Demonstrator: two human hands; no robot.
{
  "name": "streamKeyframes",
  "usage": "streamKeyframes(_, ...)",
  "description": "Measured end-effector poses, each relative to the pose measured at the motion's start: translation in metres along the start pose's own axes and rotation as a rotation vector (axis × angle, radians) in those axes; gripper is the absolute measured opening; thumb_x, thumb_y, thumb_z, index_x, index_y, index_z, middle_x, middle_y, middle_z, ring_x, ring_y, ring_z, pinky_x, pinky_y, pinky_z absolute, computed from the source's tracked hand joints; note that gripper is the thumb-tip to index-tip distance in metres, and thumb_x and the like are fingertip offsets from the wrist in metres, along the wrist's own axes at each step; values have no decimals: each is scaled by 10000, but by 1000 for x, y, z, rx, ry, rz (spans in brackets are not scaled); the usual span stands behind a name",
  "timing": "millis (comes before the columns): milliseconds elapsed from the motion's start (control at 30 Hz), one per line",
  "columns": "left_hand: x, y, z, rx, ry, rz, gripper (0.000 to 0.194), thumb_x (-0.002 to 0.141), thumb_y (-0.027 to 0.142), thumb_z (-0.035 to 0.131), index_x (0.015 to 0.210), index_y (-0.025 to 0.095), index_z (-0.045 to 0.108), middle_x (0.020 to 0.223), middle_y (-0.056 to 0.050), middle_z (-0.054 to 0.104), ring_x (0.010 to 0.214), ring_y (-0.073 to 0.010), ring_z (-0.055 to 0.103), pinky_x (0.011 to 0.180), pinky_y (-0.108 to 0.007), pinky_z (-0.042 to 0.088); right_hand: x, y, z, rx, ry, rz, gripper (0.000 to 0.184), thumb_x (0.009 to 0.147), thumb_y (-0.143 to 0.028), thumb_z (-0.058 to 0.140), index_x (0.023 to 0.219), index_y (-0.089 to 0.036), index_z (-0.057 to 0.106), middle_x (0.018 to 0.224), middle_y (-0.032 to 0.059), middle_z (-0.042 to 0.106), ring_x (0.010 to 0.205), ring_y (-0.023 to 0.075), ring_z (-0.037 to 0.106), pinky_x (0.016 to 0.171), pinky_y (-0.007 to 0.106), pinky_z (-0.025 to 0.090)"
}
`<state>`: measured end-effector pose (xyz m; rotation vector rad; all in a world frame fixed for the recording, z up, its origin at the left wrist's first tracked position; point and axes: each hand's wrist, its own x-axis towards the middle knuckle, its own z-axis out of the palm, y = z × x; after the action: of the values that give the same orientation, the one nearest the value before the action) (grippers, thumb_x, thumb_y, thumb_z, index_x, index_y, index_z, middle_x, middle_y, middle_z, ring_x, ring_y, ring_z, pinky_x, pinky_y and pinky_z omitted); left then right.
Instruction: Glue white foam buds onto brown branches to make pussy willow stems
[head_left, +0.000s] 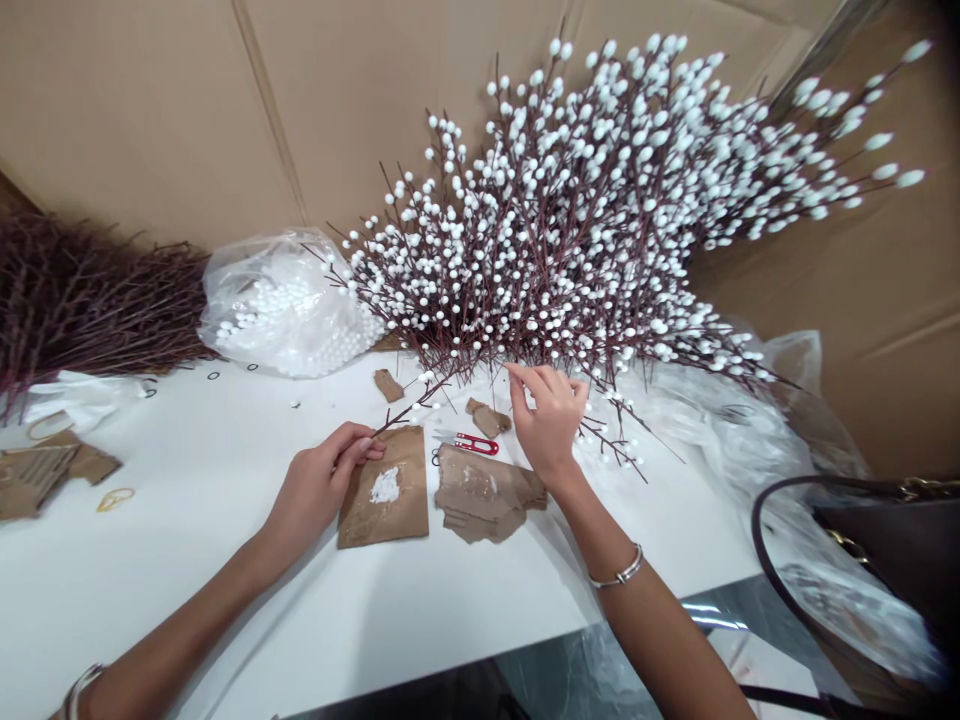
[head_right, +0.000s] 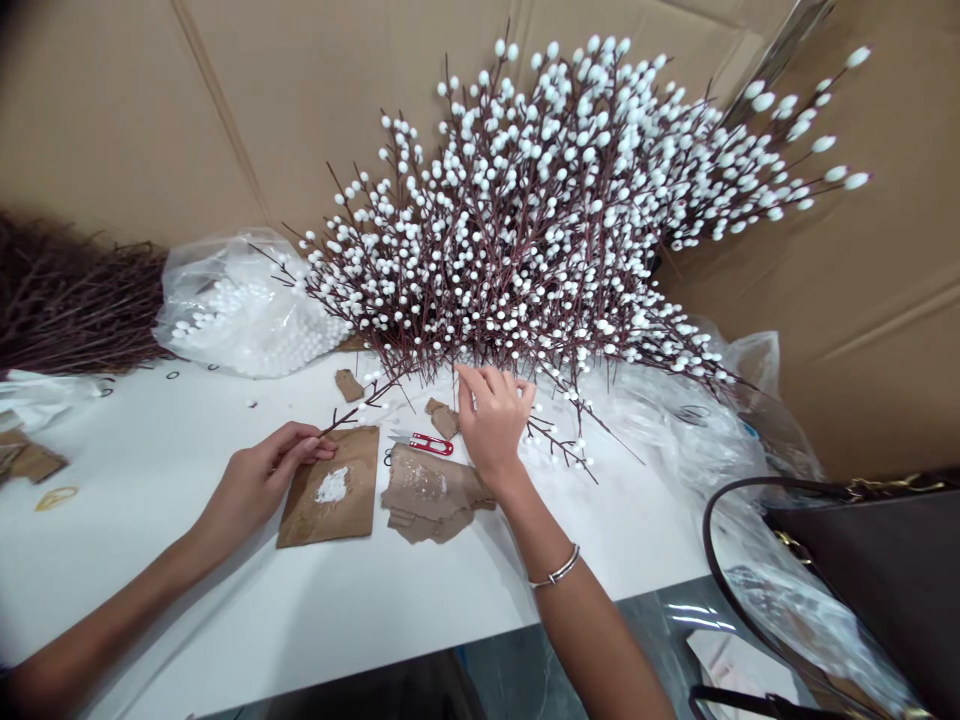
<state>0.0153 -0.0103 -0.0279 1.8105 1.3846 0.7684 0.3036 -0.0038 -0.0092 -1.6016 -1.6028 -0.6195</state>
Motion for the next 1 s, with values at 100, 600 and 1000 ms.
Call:
streamKeyframes(100, 0, 0, 0, 4, 0, 3, 316, 963, 539, 415, 990, 284, 599, 1019, 12, 763, 1021, -213, 705, 930, -326, 504, 0, 0, 0, -12, 16, -7, 200, 979, -236, 514, 1007, -272, 708, 830, -6, 694, 778, 164, 588, 790, 351, 305)
streamKeyframes(600, 1, -4, 0, 14, -5, 0, 289, 964, 514, 427, 999, 287, 604, 1028, 21, 765, 1019, -212, 704, 920, -313, 496, 1, 0, -1, -55, 60, -40, 190, 966, -205, 528, 986, -258, 709, 834, -10, 702, 784, 167, 562, 805, 355, 289)
streamKeyframes(1000, 2, -4, 1, -7, 1, 1, 291, 956, 523, 436, 980, 284, 601, 1019, 22, 766, 1020, -210, 705, 925, -314, 498, 2, 2, -3, -18, 108, -20, 194, 969, -214, 521, 1009, -257, 706, 850, 3, 708, 784, 176, 570, 820, 372, 301)
